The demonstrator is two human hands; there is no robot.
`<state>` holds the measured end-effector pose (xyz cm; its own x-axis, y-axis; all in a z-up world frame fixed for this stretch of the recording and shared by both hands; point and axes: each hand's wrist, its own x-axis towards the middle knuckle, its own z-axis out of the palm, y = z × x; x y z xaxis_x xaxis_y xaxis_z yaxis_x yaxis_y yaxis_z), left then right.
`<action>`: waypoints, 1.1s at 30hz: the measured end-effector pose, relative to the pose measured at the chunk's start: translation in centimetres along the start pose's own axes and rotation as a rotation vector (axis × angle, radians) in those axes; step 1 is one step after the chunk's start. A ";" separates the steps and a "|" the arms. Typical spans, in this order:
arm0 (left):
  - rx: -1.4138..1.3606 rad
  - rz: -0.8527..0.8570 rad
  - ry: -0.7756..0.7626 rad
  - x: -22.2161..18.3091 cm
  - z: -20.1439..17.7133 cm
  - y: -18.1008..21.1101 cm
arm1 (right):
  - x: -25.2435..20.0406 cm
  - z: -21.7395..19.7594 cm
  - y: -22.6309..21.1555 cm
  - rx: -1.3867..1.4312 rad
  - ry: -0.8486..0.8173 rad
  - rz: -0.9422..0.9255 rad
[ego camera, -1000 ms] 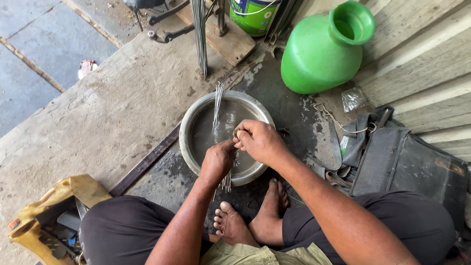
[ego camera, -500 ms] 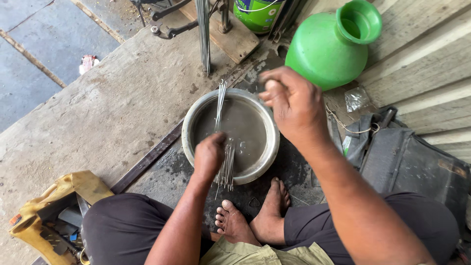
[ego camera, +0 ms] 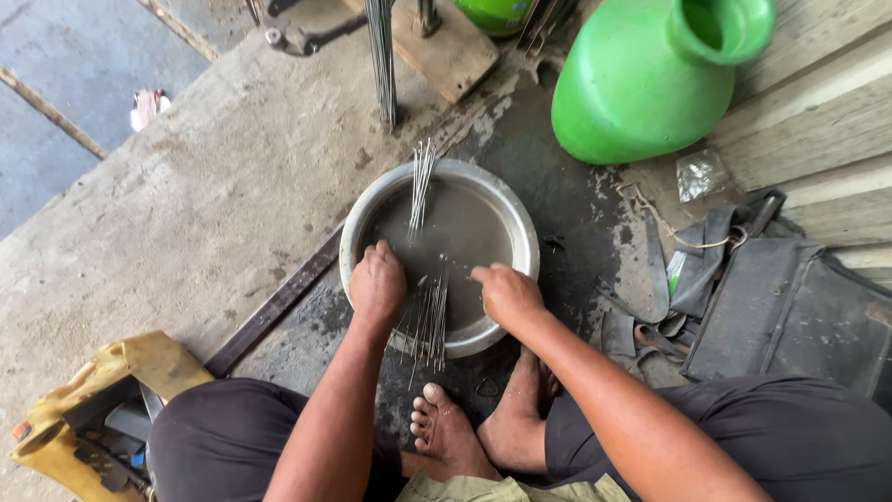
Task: The person cleans metal spokes by dipping a bundle into a bowl of liquid and handling them individually by hand.
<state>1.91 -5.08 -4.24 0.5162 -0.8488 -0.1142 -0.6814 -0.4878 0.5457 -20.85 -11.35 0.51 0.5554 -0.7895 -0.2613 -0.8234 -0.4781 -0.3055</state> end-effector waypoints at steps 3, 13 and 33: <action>0.102 -0.033 -0.226 -1.3 -0.5 1.2 | 0.7 1.3 0.2 -0.078 0.040 -0.069; 0.147 -0.026 -0.387 -2.9 -1.3 1.9 | 1.5 3.4 0.4 -0.233 -0.050 -0.108; -0.718 -0.155 -0.616 -12.8 -5.3 6.7 | -3.1 1.3 -3.5 0.299 0.521 0.220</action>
<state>-6.54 3.59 5.26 0.0712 -0.8434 -0.5326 -0.0419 -0.5360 0.8432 -19.57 -6.68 1.17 0.1859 -0.9764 0.1096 -0.8021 -0.2153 -0.5571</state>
